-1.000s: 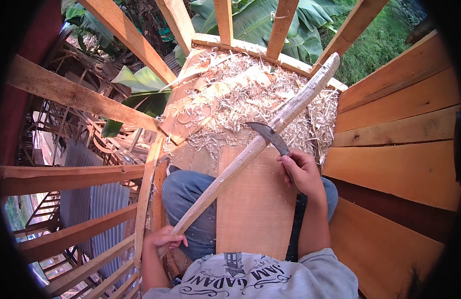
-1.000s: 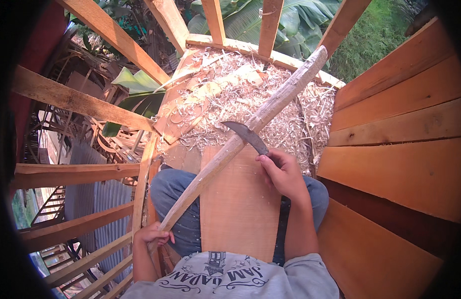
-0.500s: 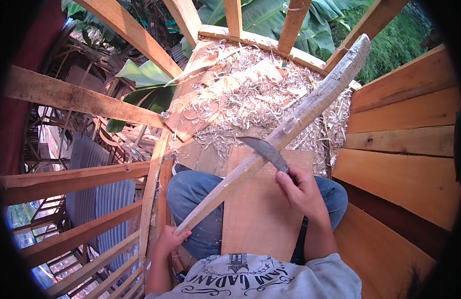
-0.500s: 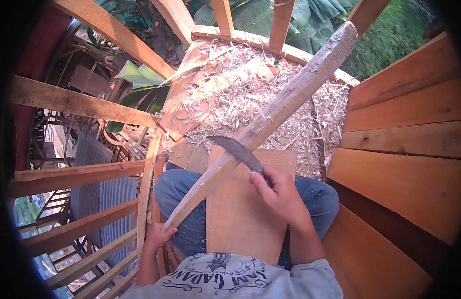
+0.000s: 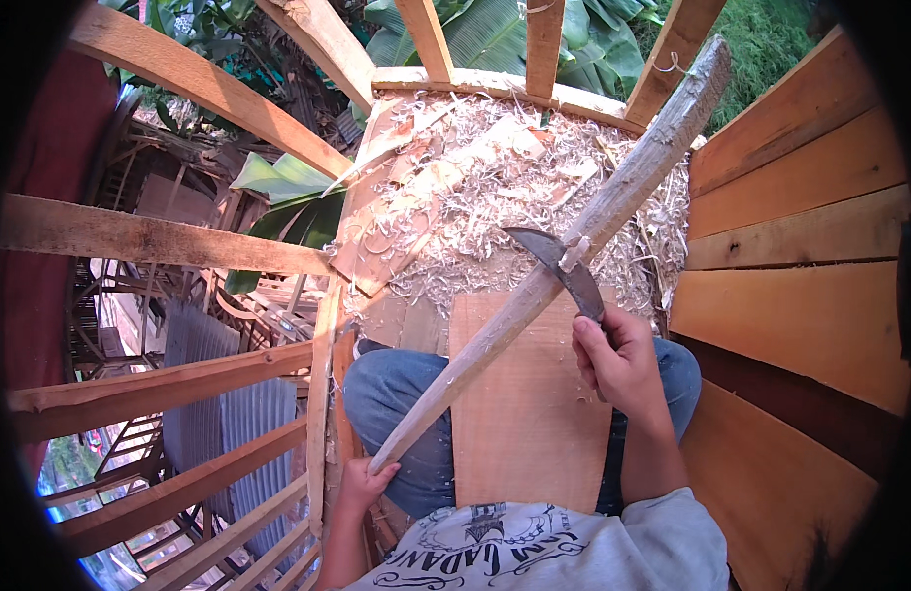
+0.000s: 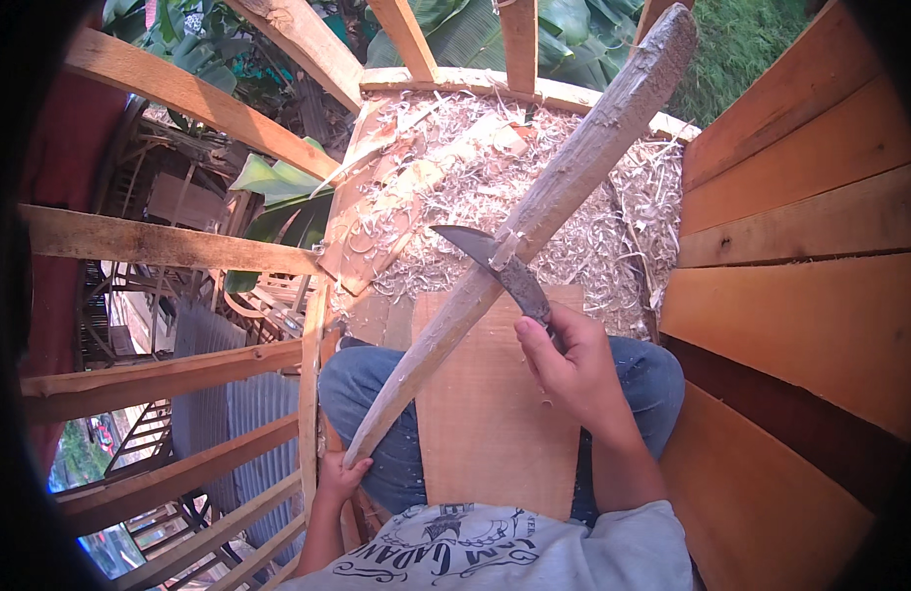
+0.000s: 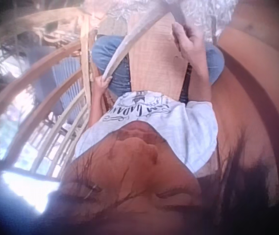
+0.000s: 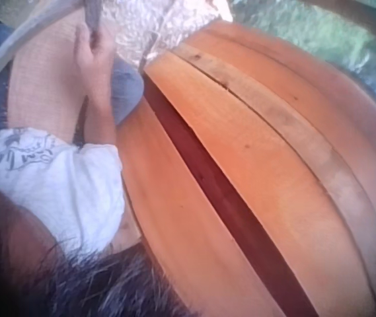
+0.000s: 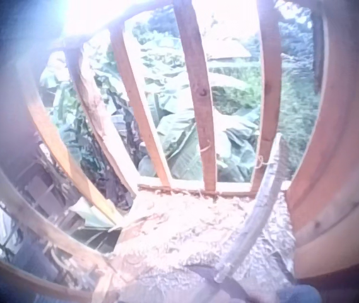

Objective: The person sits cross-legged on a wooden platform and uses a curved knife to shave a long wooden stick. They hold the stick with their left hand and repeatedly scrape the blade along its length to remove bark and smooth the surface, producing wood shavings.

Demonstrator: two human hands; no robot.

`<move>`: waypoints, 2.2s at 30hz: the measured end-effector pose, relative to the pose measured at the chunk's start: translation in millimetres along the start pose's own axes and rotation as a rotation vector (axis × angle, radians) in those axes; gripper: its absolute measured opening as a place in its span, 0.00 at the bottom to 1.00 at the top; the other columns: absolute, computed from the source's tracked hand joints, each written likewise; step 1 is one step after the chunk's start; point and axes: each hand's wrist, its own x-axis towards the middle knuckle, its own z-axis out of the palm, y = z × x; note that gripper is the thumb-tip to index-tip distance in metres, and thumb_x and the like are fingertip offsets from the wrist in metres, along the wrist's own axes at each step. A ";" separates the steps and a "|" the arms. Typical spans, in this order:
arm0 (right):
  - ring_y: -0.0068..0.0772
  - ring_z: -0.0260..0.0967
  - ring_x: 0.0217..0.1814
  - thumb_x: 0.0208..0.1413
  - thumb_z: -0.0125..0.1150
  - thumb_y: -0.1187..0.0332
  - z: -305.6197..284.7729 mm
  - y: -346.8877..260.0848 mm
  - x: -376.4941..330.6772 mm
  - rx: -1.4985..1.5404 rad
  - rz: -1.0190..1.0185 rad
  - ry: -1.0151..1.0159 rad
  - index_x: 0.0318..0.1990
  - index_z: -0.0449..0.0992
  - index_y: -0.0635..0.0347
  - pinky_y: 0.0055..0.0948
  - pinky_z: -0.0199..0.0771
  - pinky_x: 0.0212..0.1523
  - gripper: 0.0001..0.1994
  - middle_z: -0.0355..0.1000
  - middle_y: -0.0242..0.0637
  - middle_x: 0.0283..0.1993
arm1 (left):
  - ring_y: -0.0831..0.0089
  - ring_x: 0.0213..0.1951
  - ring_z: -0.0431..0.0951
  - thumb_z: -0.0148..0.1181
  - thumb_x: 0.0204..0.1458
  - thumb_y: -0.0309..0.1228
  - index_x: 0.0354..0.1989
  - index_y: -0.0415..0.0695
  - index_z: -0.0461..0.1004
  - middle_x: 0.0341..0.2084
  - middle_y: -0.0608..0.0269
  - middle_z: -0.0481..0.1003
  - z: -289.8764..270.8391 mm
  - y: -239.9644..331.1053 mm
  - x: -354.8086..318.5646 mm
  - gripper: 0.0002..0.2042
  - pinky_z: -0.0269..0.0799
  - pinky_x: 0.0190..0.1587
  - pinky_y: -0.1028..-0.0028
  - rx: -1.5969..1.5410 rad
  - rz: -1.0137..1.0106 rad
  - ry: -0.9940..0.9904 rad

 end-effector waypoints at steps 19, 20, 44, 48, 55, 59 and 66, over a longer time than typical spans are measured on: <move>0.19 0.65 0.19 0.54 0.59 0.68 -19.1 23.9 4.9 -0.206 -0.228 -0.066 0.38 0.73 0.64 0.23 0.63 0.20 0.09 0.68 0.29 0.20 | 0.78 0.18 0.72 0.63 0.48 0.39 0.19 0.36 0.75 0.12 0.64 0.73 0.5 6.5 -1.2 0.16 0.67 0.22 0.75 -0.086 0.017 0.015; 0.20 0.65 0.19 0.53 0.60 0.68 -16.3 22.4 2.9 -0.286 -0.259 -0.018 0.38 0.72 0.65 0.24 0.63 0.21 0.10 0.68 0.30 0.20 | 0.78 0.18 0.72 0.63 0.48 0.39 0.19 0.36 0.75 0.12 0.64 0.73 0.3 5.6 -1.5 0.16 0.67 0.22 0.75 -0.089 0.008 0.015; 0.15 0.57 0.16 0.56 0.57 0.63 -17.5 21.0 1.7 -0.166 -0.160 -0.401 0.29 0.72 0.66 0.23 0.56 0.17 0.13 0.63 0.28 0.15 | 0.76 0.19 0.72 0.64 0.47 0.40 0.23 0.35 0.76 0.13 0.61 0.72 5.5 1.5 -0.4 0.16 0.67 0.24 0.73 0.016 0.074 0.084; 0.17 0.59 0.21 0.56 0.57 0.63 -20.5 7.0 -3.7 -0.073 0.050 -0.323 0.33 0.73 0.68 0.25 0.59 0.23 0.13 0.62 0.30 0.16 | 0.74 0.18 0.72 0.64 0.47 0.40 0.23 0.36 0.76 0.12 0.59 0.72 9.4 4.0 -3.2 0.16 0.67 0.24 0.71 0.050 0.074 0.121; 0.11 0.57 0.22 0.55 0.57 0.66 -15.0 4.9 -9.8 0.071 0.007 -0.143 0.31 0.73 0.65 0.20 0.57 0.22 0.10 0.64 0.22 0.19 | 0.74 0.18 0.72 0.64 0.47 0.40 0.22 0.36 0.75 0.12 0.59 0.71 9.1 0.9 -0.8 0.17 0.66 0.24 0.71 0.054 0.101 0.106; 0.10 0.56 0.22 0.55 0.58 0.66 -18.5 8.3 -8.7 0.095 0.169 -0.254 0.31 0.72 0.64 0.20 0.57 0.22 0.09 0.61 0.21 0.16 | 0.77 0.17 0.70 0.64 0.47 0.40 0.21 0.36 0.75 0.11 0.61 0.71 8.9 0.4 -0.1 0.16 0.65 0.23 0.71 0.040 0.131 0.126; 0.15 0.56 0.18 0.51 0.63 0.65 -28.3 2.0 -4.5 -0.090 -0.027 -0.110 0.30 0.74 0.66 0.25 0.56 0.18 0.11 0.63 0.29 0.15 | 0.76 0.17 0.72 0.64 0.47 0.40 0.21 0.37 0.75 0.11 0.61 0.71 8.1 -9.0 1.2 0.16 0.66 0.23 0.73 0.020 0.139 0.115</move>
